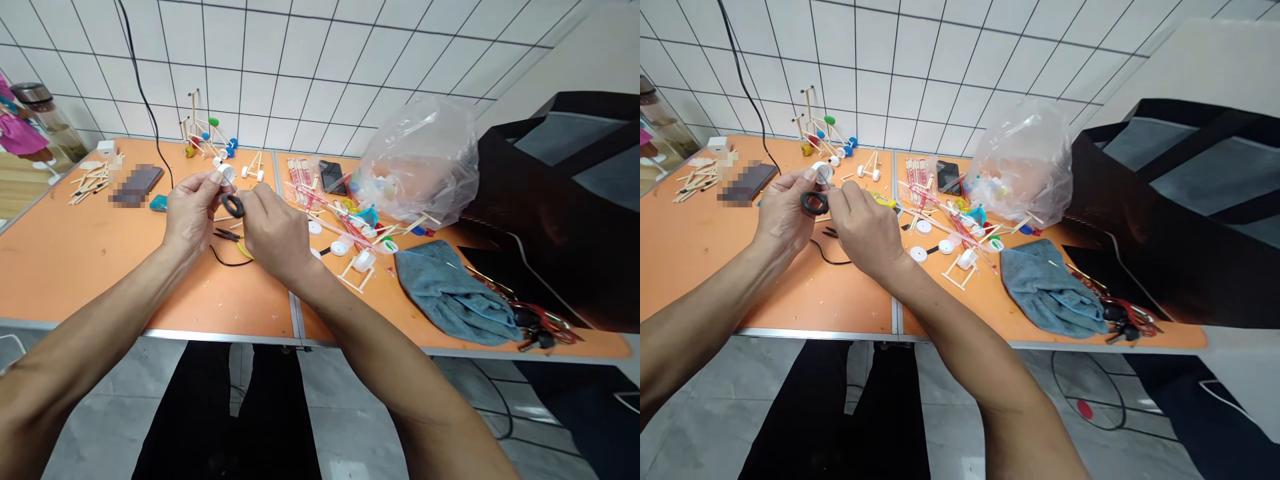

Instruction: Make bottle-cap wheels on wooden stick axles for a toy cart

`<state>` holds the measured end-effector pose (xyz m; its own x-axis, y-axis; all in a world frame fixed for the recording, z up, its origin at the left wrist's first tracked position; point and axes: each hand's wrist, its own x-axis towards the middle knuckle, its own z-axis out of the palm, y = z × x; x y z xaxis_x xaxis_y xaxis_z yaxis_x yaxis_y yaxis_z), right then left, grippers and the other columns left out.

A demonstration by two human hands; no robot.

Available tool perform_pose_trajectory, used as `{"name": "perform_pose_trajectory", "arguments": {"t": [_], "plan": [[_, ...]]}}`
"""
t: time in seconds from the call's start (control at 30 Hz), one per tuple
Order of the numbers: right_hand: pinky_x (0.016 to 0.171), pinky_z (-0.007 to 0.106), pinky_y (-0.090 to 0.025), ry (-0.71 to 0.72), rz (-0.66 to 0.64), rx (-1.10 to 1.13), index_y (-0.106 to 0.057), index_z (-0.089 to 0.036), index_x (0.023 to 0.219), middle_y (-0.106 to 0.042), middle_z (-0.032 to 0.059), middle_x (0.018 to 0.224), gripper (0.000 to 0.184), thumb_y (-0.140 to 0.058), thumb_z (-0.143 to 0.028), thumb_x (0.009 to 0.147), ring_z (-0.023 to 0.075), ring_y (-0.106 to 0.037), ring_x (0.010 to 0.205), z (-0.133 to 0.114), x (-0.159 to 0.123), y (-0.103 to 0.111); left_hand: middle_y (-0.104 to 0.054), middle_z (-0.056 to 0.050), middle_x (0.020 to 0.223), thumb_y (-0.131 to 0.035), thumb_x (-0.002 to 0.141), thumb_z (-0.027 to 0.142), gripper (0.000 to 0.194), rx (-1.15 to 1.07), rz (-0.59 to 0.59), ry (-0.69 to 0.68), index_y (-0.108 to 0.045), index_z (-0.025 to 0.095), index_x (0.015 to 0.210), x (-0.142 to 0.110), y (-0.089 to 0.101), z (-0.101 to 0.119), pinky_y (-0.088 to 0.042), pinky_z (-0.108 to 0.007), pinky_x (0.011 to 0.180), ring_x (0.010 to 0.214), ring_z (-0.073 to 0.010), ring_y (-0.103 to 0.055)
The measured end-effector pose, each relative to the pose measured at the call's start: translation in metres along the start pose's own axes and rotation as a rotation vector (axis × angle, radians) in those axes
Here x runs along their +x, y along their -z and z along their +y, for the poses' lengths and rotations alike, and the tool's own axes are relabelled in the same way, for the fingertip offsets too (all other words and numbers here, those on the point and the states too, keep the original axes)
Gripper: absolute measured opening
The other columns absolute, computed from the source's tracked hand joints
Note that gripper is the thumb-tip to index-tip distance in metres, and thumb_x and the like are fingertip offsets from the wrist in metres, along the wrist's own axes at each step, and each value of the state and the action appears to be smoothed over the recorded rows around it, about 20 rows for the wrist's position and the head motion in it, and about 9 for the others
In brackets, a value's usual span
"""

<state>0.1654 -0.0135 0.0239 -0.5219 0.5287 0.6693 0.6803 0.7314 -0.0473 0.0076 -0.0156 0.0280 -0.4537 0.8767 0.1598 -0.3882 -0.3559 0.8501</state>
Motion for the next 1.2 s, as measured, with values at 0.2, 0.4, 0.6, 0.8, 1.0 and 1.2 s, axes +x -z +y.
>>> {"name": "perform_pose_trajectory", "arguments": {"t": [0.2,0.4,0.6,0.8,1.0,1.2], "plan": [[0.085,0.036,-0.057,-0.116,0.068,0.27,-0.073,-0.022,0.127,-0.077,0.0092,0.112,0.032,-0.045,-0.036,0.124,0.025,-0.072,0.1,0.01,0.005,-0.007,-0.079,0.002,0.079,-0.103,0.088,0.031,0.024,-0.017,0.011,0.014,-0.081,0.024,0.081,-0.001,-0.002,0.0,-0.067,-0.024,0.081,0.074,-0.0116,-0.079],[0.079,0.032,-0.052,-0.044,0.005,0.105,-0.075,-0.022,0.122,-0.076,0.01,0.112,0.036,-0.04,-0.029,0.125,0.0219,-0.072,0.099,0.002,0.0,-0.003,-0.078,0.002,0.073,-0.102,0.089,0.03,0.026,-0.009,-0.007,-0.008,-0.08,0.023,0.077,0.001,0.0,-0.002,-0.065,-0.021,0.074,0.07,-0.0109,-0.076],[0.086,0.035,-0.057,-0.127,0.031,0.265,-0.072,-0.021,0.131,-0.077,0.0101,0.118,0.033,-0.042,-0.032,0.124,0.0245,-0.072,0.104,0.007,0.005,-0.009,-0.08,0.002,0.075,-0.102,0.088,0.027,0.024,-0.007,-0.002,0.01,-0.08,0.024,0.079,0.001,0.001,0.0,-0.067,-0.021,0.078,0.075,-0.0116,-0.079],[0.083,0.032,-0.054,-0.058,-0.014,0.137,-0.073,-0.022,0.125,-0.077,0.01,0.118,0.029,-0.044,-0.026,0.123,0.0226,-0.072,0.103,0.005,0.004,-0.006,-0.079,0.003,0.073,-0.101,0.09,0.026,0.023,0.0,0.008,-0.047,-0.081,0.024,0.078,0.001,0.001,-0.004,-0.065,-0.022,0.075,0.073,-0.0116,-0.077],[0.081,0.031,-0.055,-0.11,0.008,0.27,-0.073,-0.021,0.129,-0.076,0.0099,0.119,0.026,-0.048,-0.03,0.123,0.022,-0.072,0.1,0.005,0.005,-0.01,-0.08,0.002,0.075,-0.105,0.086,0.037,0.03,0.031,0.004,-0.125,-0.08,0.024,0.077,0.006,0.003,-0.01,-0.067,-0.024,0.074,0.07,-0.0118,-0.076],[0.086,0.033,-0.059,-0.171,0.022,0.452,-0.072,-0.02,0.13,-0.077,0.0076,0.112,0.029,-0.047,-0.035,0.124,0.0221,-0.074,0.1,0.011,0.006,-0.016,-0.079,0.001,0.074,-0.105,0.085,0.035,0.032,0.05,0.004,-0.156,-0.078,0.023,0.073,0.008,0.004,-0.013,-0.066,-0.024,0.073,0.068,-0.0116,-0.075]]}}
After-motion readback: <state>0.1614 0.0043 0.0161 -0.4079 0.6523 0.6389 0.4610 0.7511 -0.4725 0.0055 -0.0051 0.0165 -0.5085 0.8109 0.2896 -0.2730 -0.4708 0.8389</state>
